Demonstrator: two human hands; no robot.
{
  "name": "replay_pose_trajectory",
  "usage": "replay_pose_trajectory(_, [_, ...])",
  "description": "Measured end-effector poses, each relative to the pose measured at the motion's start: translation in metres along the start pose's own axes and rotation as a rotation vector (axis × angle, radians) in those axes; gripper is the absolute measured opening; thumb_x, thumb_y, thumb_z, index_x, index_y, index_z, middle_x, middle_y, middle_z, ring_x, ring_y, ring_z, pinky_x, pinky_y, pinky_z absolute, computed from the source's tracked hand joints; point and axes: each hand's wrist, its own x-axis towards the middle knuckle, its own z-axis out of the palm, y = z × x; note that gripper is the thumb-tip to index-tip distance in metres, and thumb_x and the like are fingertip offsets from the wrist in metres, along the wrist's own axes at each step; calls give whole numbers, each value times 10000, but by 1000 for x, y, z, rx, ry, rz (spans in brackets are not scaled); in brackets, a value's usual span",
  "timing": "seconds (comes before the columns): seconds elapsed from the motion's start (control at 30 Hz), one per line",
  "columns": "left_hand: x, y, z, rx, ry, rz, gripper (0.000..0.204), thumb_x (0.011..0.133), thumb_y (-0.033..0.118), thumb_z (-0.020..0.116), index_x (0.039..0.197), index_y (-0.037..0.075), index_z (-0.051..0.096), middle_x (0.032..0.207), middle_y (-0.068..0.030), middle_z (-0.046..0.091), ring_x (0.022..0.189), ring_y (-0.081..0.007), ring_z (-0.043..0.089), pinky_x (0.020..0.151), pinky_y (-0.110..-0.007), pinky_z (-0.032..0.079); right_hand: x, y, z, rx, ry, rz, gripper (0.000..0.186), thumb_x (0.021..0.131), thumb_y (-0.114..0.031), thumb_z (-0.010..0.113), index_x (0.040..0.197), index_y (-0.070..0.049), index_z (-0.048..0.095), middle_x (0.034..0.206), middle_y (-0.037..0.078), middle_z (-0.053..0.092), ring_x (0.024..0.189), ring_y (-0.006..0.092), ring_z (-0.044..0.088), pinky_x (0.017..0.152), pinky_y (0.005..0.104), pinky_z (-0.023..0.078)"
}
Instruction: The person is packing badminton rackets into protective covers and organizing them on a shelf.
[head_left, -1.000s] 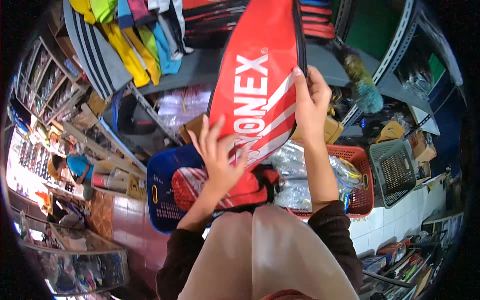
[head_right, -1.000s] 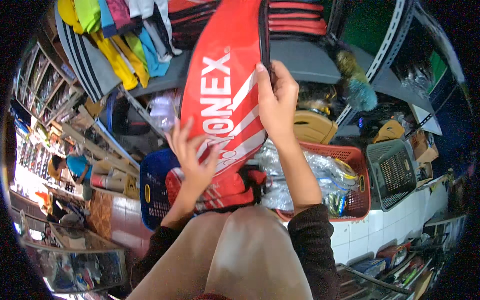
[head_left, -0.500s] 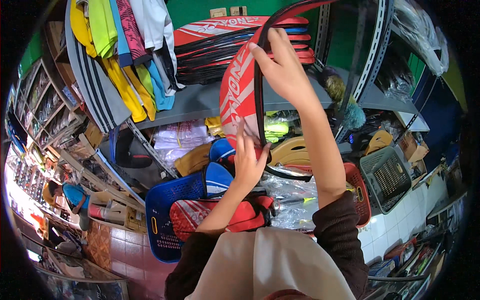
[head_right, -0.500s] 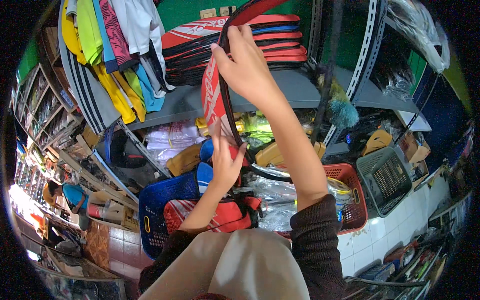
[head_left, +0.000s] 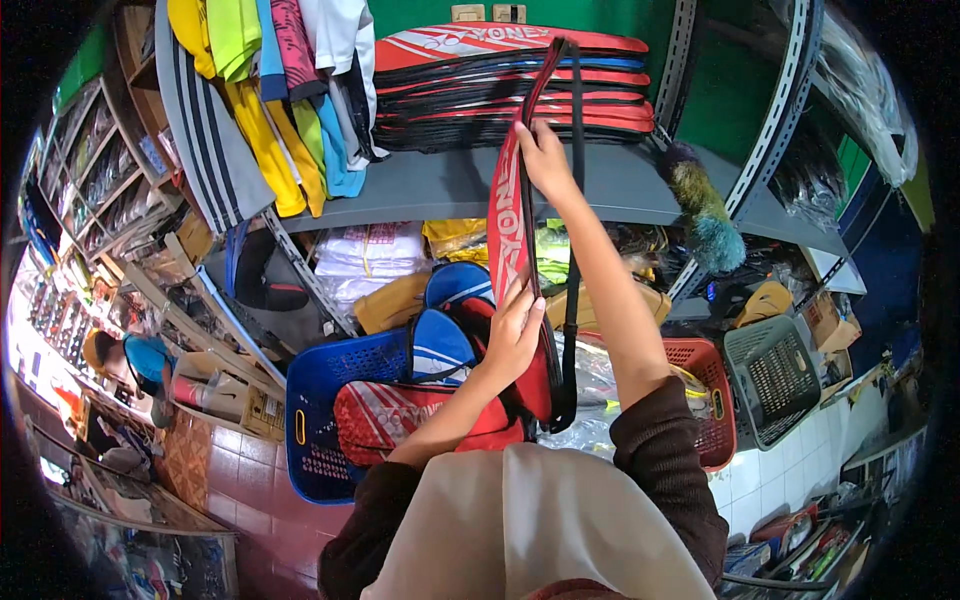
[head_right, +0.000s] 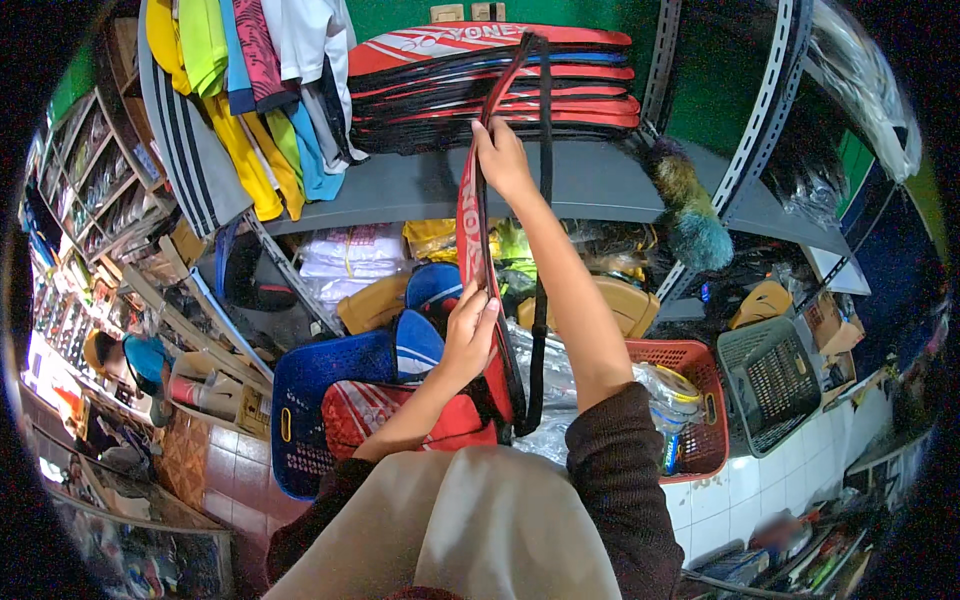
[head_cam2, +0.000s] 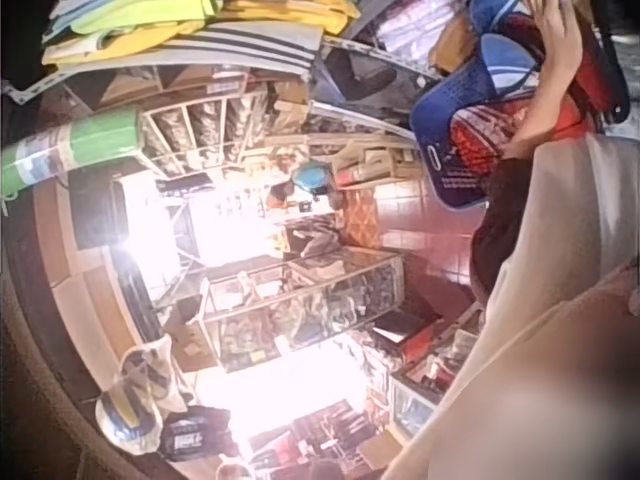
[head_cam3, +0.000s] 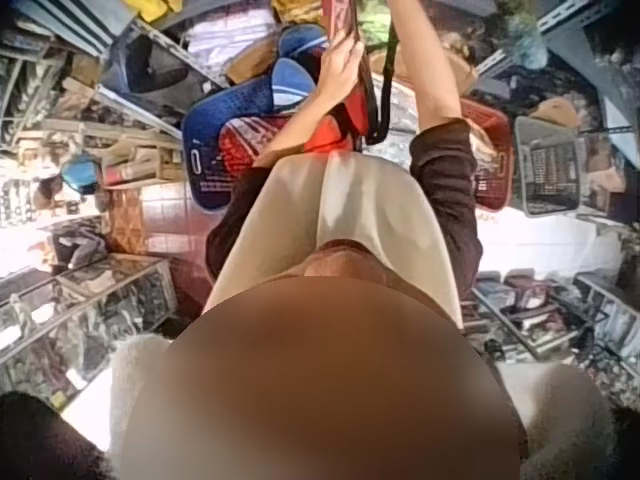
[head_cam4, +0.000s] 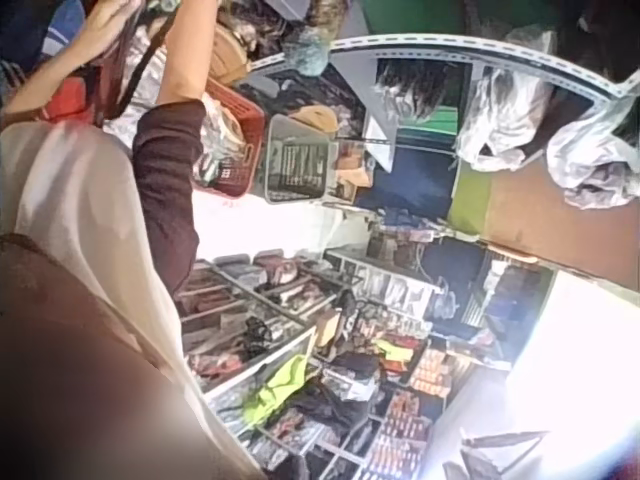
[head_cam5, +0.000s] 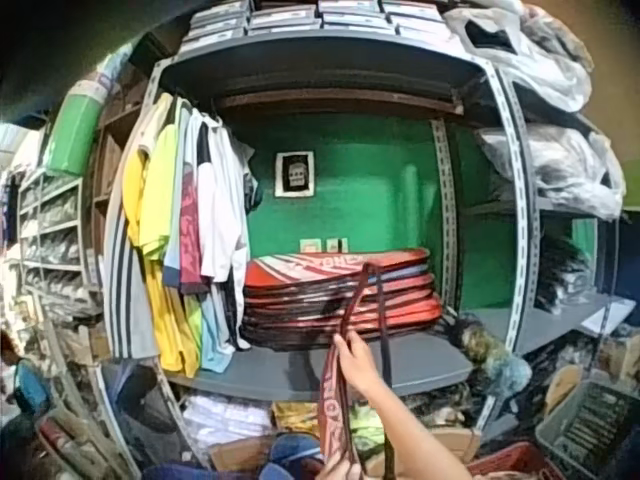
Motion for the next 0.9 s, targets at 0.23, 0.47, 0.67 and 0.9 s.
replay_pose_trajectory(0.23, [-12, -10, 6, -114, 68, 26, 319, 948, 143, 413, 1160, -84, 482, 1311, -213, 429, 1215, -322, 422, 999, -324, 319, -13, 21, 26, 154, -7, 26, 397, 930, -296, 464, 760, 57, 527, 616, 197, 517, 589, 245, 482, 588, 376, 400])
replay_pose_trajectory(0.47, [-26, -16, 5, -386, 446, -162, 350, 944, 161, 389, 1175, -77, 500, 1203, -126, 525, 1136, -189, 464, 990, -302, 317, -15, 21, 19, 296, -39, 79, 411, 953, -291, 433, 740, 36, 561, 577, 71, 517, 544, 115, 460, 531, 305, 385])
replay_pose_trajectory(0.67, [-22, -30, -19, -505, 650, -178, 394, 916, 180, 370, 1181, -82, 500, 1206, -131, 522, 1115, -198, 474, 992, -298, 306, -8, 31, -14, 21, -14, 20, 410, 957, -302, 432, 713, 5, 552, 578, -13, 479, 509, 81, 425, 465, 274, 356])
replay_pose_trajectory(0.9, [-34, -54, -67, -769, 701, -332, 414, 917, 237, 350, 1169, -45, 519, 1120, -109, 575, 1008, -177, 545, 919, -296, 394, -7, 54, -77, 131, 56, 252, 393, 939, -303, 474, 792, 35, 609, 669, -38, 532, 604, 63, 434, 549, 259, 367])
